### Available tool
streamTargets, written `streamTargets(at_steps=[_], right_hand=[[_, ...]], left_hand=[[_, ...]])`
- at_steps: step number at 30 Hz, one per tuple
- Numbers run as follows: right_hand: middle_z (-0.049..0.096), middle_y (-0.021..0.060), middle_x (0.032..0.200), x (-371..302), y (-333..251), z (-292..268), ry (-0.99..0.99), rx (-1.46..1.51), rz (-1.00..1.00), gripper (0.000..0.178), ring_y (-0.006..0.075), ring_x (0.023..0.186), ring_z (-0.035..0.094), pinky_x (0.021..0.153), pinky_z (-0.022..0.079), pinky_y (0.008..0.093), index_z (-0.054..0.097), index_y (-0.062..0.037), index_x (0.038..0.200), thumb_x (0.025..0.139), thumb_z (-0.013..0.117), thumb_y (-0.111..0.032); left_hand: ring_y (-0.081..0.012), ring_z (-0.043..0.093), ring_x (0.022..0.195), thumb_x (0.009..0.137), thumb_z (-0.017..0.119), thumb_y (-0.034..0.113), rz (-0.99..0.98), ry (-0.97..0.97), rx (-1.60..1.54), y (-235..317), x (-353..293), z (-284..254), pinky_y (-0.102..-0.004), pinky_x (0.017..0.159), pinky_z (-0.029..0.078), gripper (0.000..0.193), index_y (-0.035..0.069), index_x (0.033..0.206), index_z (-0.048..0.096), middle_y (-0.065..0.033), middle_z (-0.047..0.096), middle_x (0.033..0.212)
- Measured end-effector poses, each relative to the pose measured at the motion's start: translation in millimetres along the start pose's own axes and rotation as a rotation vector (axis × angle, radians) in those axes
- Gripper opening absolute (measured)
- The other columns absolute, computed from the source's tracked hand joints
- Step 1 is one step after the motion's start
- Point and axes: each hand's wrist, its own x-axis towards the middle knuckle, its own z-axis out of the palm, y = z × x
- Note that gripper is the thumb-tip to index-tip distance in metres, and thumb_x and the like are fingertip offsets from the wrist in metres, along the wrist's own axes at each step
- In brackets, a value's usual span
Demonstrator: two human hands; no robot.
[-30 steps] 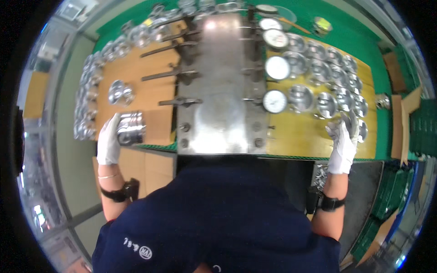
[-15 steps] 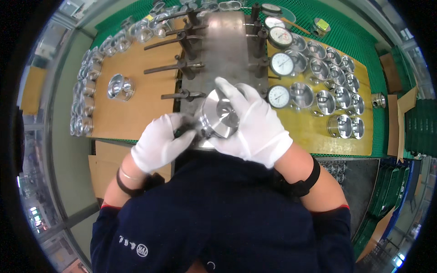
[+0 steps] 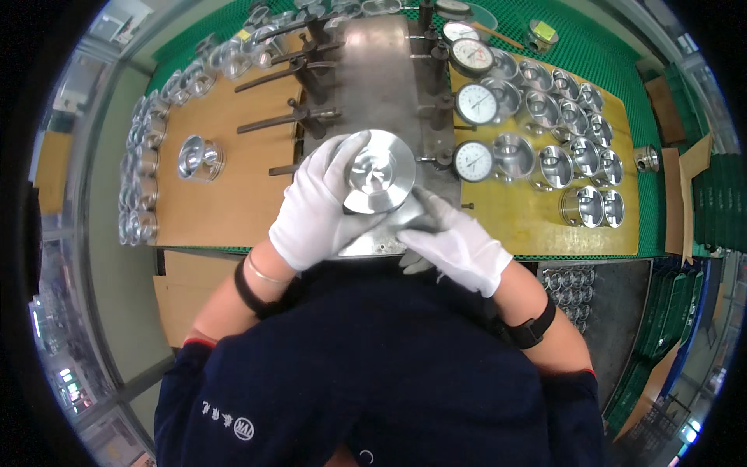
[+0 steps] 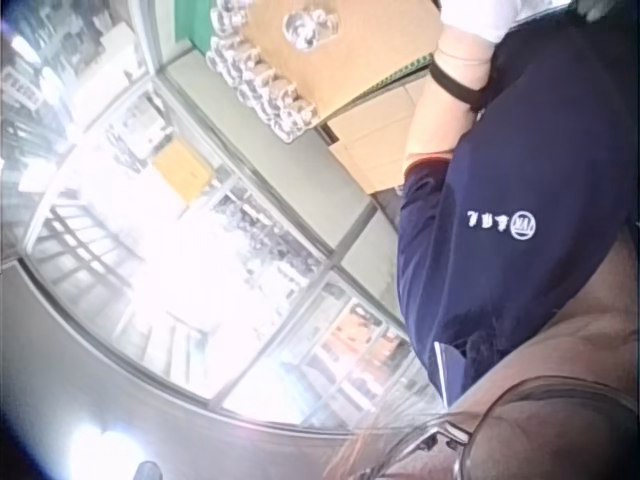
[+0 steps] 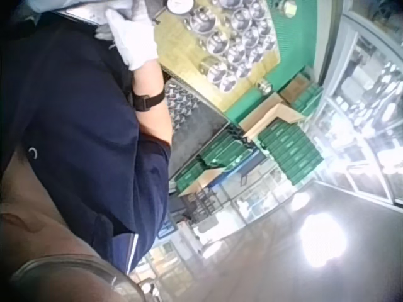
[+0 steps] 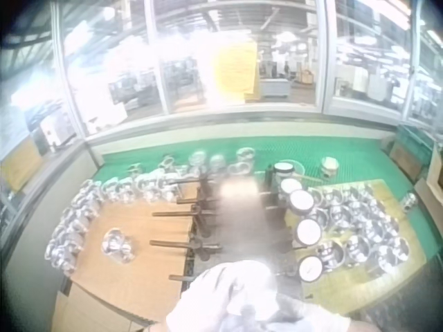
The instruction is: Inspecting metal pistons using a row of dial gauges and sorting them into storage containers.
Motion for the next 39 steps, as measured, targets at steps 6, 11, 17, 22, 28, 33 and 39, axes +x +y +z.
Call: streamTargets(at_steps=[6, 11, 17, 22, 28, 33, 39], right_hand=[[0.063, 0.0215, 0.117, 0.6, -9.9, 9.1, -0.057, 0.334, 0.052, 0.093, 0.0264, 0.087, 0.069, 0.071, 0.062, 0.0370, -0.004, -0.0064, 0.158, 0.095, 0.064, -0.013], [0.062, 0.0206, 0.119, 0.6, -11.1, 6.1, -0.055, 0.364, 0.074, 0.092, 0.0266, 0.082, 0.070, 0.065, 0.063, 0.0370, -0.002, -0.0083, 0.159, 0.094, 0.064, -0.013], [0.061, 0.0199, 0.118, 3.4, -12.0, 8.4, -0.023, 0.385, 0.102, 0.094, 0.0279, 0.081, 0.071, 0.064, 0.063, 0.0370, -0.002, -0.0104, 0.159, 0.093, 0.065, -0.012], [0.062, 0.0199, 0.119, 5.2, -15.7, 10.7, -0.016, 0.399, 0.120, 0.094, 0.0277, 0.079, 0.071, 0.063, 0.063, 0.0370, -0.002, -0.0120, 0.159, 0.093, 0.064, -0.011], [0.062, 0.0203, 0.119, 4.5, -16.7, 11.7, 0.006, 0.374, 0.138, 0.095, 0.0268, 0.078, 0.072, 0.063, 0.063, 0.0362, -0.002, -0.0119, 0.159, 0.092, 0.065, -0.011], [0.062, 0.0190, 0.121, 0.5, -12.6, 4.9, -0.011, 0.335, 0.089, 0.095, 0.0228, 0.083, 0.071, 0.063, 0.063, 0.0343, -0.002, -0.0108, 0.159, 0.093, 0.065, -0.014], [0.062, 0.0147, 0.126, -36.6, -24.1, -5.8, 0.193, 0.396, -0.244, 0.064, 0.0182, 0.120, 0.054, 0.101, 0.044, 0.0276, 0.040, -0.0041, 0.149, 0.089, 0.063, -0.014]], left_hand=[[-0.0399, 0.054, 0.121, 0.068, 0.087, 0.017, -0.023, 0.026, -0.297, -14.0, 17.4, 13.6, -0.0443, 0.099, 0.048, 0.092, 0.010, 0.145, 0.039, -0.0185, 0.050, 0.136], [-0.0400, 0.055, 0.119, 0.067, 0.087, 0.014, -0.017, 0.025, -0.273, -13.5, 22.0, 13.3, -0.0438, 0.098, 0.049, 0.093, 0.010, 0.145, 0.039, -0.0187, 0.050, 0.135], [-0.0407, 0.055, 0.118, 0.067, 0.088, 0.016, -0.021, 0.046, -0.254, -15.0, 20.6, 16.4, -0.0443, 0.097, 0.049, 0.093, 0.010, 0.146, 0.039, -0.0200, 0.050, 0.135], [-0.0410, 0.056, 0.118, 0.068, 0.088, 0.017, -0.021, 0.053, -0.246, -16.0, 20.8, 16.5, -0.0447, 0.097, 0.049, 0.093, 0.009, 0.146, 0.038, -0.0206, 0.050, 0.135], [-0.0416, 0.055, 0.119, 0.067, 0.088, 0.017, -0.021, 0.056, -0.236, -14.4, 20.4, 18.0, -0.0451, 0.098, 0.048, 0.093, 0.009, 0.145, 0.039, -0.0207, 0.050, 0.135], [-0.0380, 0.061, 0.110, 0.069, 0.082, 0.012, 0.016, 0.113, -0.234, -10.0, 21.7, 16.5, -0.0426, 0.094, 0.052, 0.081, 0.004, 0.140, 0.044, -0.0212, 0.055, 0.129], [-0.0212, 0.065, 0.105, 0.090, 0.065, 0.013, -0.397, -0.406, -1.030, 27.7, 13.9, -36.5, -0.0325, 0.091, 0.052, 0.055, -0.003, 0.138, 0.045, -0.0154, 0.062, 0.120]])
